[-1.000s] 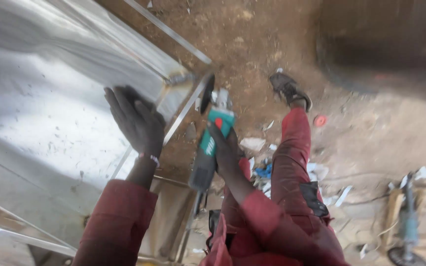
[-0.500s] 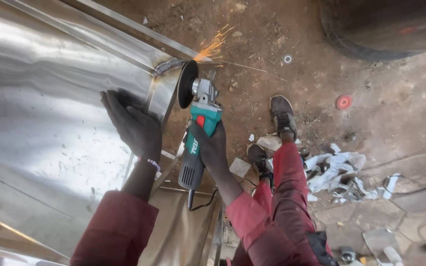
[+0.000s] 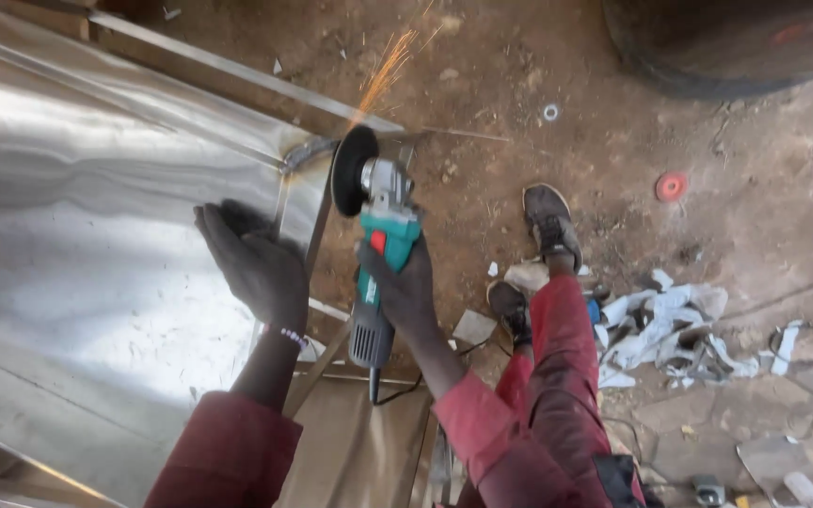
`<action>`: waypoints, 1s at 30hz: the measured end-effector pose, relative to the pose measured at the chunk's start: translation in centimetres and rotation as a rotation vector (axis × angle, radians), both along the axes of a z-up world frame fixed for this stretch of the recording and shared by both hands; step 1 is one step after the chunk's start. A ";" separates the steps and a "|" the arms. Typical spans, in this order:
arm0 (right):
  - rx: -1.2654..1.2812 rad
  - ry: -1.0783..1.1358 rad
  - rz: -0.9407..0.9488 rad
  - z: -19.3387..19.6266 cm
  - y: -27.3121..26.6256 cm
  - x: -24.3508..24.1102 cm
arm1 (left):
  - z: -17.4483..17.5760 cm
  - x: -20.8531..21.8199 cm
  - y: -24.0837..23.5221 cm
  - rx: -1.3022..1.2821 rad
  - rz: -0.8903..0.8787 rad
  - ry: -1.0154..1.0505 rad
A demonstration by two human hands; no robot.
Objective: Using a handheld angle grinder to smooth welds and edges on a stainless steel frame structure.
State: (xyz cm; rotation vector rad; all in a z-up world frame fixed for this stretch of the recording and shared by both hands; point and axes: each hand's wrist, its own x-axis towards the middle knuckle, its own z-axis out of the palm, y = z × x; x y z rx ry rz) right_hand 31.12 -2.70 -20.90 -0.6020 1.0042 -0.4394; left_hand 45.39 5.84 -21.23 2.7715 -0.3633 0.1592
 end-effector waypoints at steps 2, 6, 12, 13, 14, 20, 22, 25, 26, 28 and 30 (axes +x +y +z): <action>0.013 -0.013 0.000 -0.6 -0.3 0.4 | -0.5 0.5 0.0 0.001 0.013 -0.004; 0.004 -0.005 -0.001 0.1 -0.4 -0.1 | -0.1 0.1 0.0 0.004 0.017 0.014; -0.032 -0.049 -0.021 -0.2 -1.3 0.4 | 0.3 -0.1 -0.2 -0.025 -0.054 -0.041; -0.035 -0.047 -0.022 -0.4 -1.5 0.0 | 0.3 -0.2 -0.3 -0.028 -0.055 -0.039; -0.044 -0.039 -0.018 -0.6 -1.6 -0.3 | 0.2 -0.3 -0.3 -0.014 -0.052 -0.039; -0.048 -0.013 0.017 0.0 -1.1 -0.1 | 0.2 -0.2 0.0 0.014 -0.048 -0.064; -0.045 0.010 0.007 0.1 -1.6 -0.3 | 0.1 -0.2 -0.5 0.016 -0.067 -0.051; 0.002 -0.027 0.048 1.8 -2.1 -0.2 | 0.1 -0.1 -0.2 0.029 -0.041 -0.044; 0.003 -0.033 0.045 1.8 -2.0 0.0 | 0.2 0.0 -0.2 0.033 -0.041 -0.048; 0.002 -0.030 0.036 1.5 -2.1 -0.3 | 0.4 -0.2 -0.3 0.033 -0.047 -0.045; 0.018 -0.009 0.055 0.5 -2.3 -0.5 | 0.4 -0.2 -0.5 0.045 -0.052 -0.051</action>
